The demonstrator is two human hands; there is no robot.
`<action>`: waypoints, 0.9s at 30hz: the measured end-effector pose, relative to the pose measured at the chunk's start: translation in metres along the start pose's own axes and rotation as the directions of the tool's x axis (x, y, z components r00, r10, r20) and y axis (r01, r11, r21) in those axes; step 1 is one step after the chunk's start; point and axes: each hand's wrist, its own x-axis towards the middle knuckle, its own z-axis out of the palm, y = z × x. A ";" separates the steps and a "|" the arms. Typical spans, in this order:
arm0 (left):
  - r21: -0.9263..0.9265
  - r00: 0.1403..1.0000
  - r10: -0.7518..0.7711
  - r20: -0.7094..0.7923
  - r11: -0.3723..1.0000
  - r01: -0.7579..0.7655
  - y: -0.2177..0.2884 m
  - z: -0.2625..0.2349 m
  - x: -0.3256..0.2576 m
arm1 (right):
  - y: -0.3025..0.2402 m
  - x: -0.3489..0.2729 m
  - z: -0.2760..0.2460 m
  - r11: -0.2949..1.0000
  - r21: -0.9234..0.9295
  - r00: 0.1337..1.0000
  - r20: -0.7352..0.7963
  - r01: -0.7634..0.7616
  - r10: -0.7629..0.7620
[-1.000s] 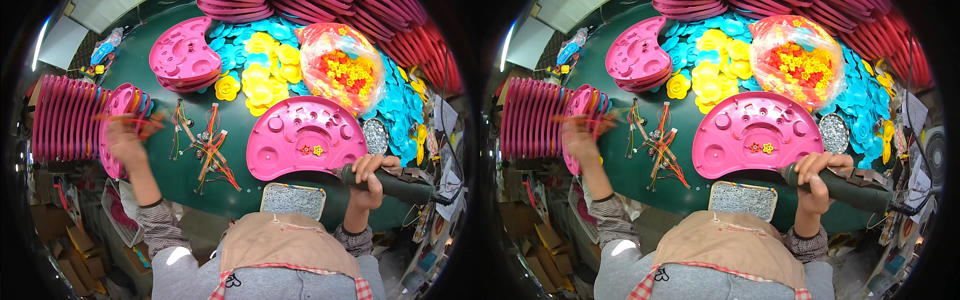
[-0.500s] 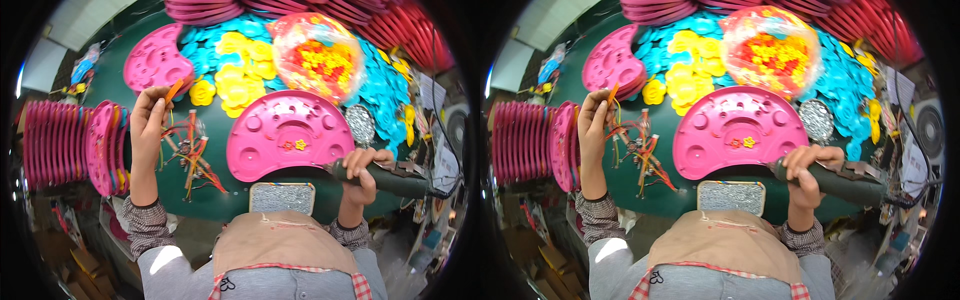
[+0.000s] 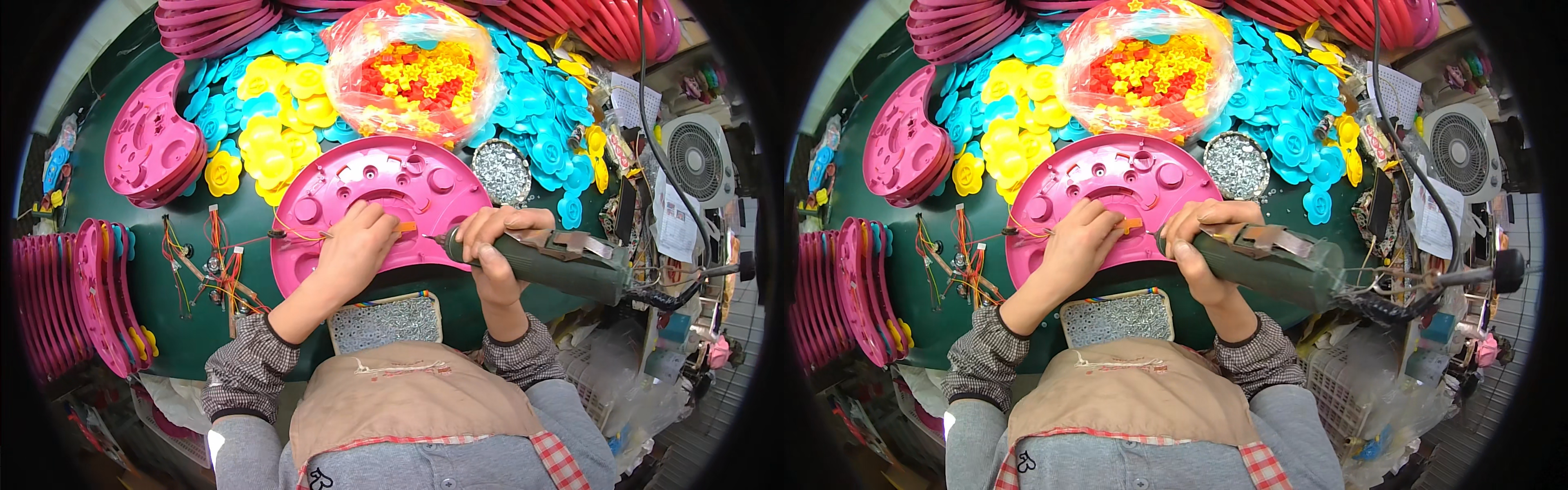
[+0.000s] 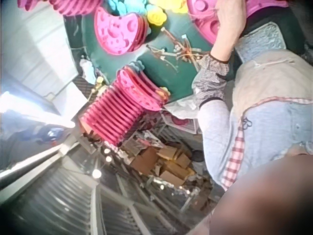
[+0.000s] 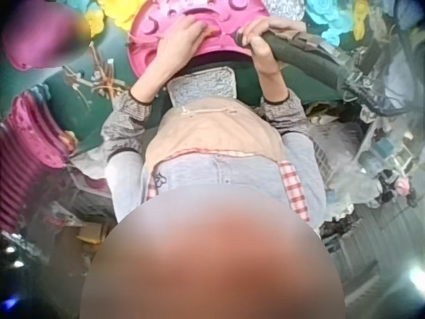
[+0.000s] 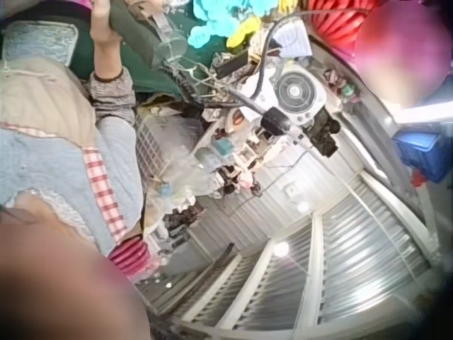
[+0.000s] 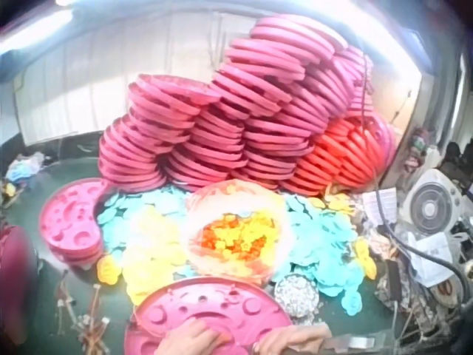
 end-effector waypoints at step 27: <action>-0.080 0.996 -0.009 -0.091 0.997 0.002 -0.016 0.017 -0.009 | 0.020 -0.001 0.008 0.972 0.208 0.988 -0.084 -0.113 0.132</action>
